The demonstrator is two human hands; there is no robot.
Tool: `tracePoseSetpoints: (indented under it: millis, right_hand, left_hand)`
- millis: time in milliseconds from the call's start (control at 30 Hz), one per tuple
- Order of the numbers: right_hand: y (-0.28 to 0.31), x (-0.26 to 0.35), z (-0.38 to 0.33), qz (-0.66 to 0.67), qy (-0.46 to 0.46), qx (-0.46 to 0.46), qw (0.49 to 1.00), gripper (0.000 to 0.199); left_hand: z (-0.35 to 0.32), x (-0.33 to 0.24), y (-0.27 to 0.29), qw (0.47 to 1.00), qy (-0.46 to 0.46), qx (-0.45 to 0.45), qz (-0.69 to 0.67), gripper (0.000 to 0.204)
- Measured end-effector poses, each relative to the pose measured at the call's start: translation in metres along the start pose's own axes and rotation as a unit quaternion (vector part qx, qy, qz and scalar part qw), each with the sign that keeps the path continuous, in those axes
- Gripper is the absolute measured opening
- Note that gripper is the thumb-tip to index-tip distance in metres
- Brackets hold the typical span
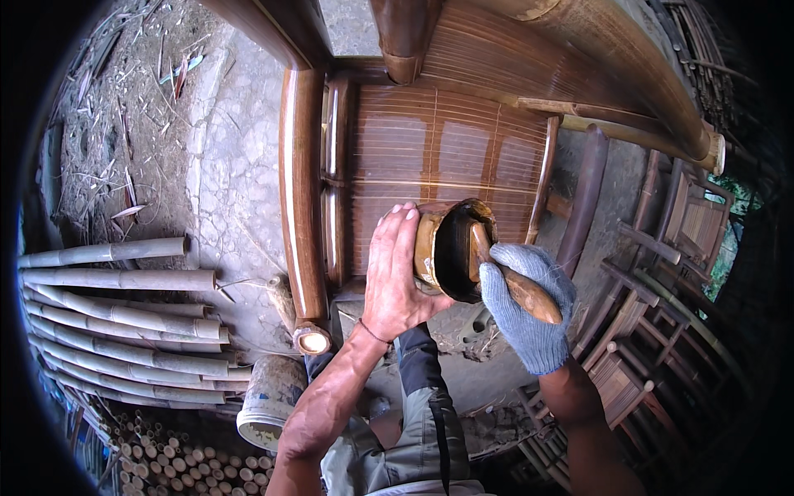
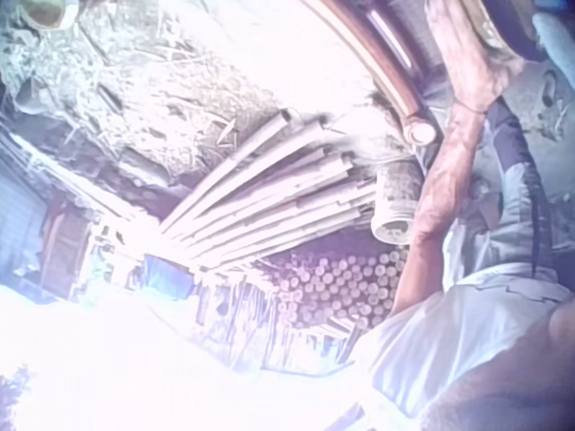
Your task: The person applies a dark varnish to a bamboo chair using a brush. They repeatedly dip the brush into a can and coat the chair's frame, seat, and legs with smooth, even strokes.
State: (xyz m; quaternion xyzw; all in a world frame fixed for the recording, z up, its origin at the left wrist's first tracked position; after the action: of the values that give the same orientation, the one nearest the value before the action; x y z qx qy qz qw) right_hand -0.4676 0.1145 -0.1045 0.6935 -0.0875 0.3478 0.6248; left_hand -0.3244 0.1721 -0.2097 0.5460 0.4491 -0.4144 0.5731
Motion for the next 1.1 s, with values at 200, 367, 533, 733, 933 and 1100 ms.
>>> tracePoseSetpoints:
  millis: [200,367,533,733,933,1100]
  right_hand:
    - [0.025,-0.031,-0.027,0.167,-0.179,-0.074,0.967,0.019]
    - [0.023,-0.112,-0.098,0.628,-0.457,-0.236,0.584,0.033]
    - [0.005,-0.135,-0.114,0.782,-0.363,-0.138,0.487,0.06]
    - [0.06,-0.213,-0.05,0.553,-0.386,-0.17,0.718,0.044]
    - [0.125,-0.219,0.089,-0.291,0.059,0.035,0.954,0.031]
    - [0.077,-0.223,0.043,-0.394,0.196,0.203,0.875,0.035]
  left_hand:
    - [0.001,0.003,-0.001,1.0,0.0,0.001,-0.006,0.122]
    - [0.003,0.0,0.001,1.0,-0.001,0.001,-0.007,0.122]
    - [-0.003,-0.008,-0.003,0.999,-0.016,0.036,-0.005,0.119]
    - [-0.027,-0.002,-0.006,0.998,0.005,0.057,-0.018,0.118]
    - [-0.046,0.006,0.003,0.998,0.042,0.047,-0.009,0.127]
    - [-0.056,0.01,0.02,0.997,0.074,0.012,-0.013,0.121]
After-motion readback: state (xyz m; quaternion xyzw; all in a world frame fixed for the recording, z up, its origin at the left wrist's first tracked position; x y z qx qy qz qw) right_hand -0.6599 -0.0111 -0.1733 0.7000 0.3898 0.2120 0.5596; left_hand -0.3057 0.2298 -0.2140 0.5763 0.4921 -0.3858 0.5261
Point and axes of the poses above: each hand's wrist, its own z-axis towards the middle knuckle, its own y-axis out of the back of the hand, x = y × z, the point moved 8 cm from there along z, towards the middle knuckle, and after that the axes turned 5 degrees about -z, right-handed, at the moved point
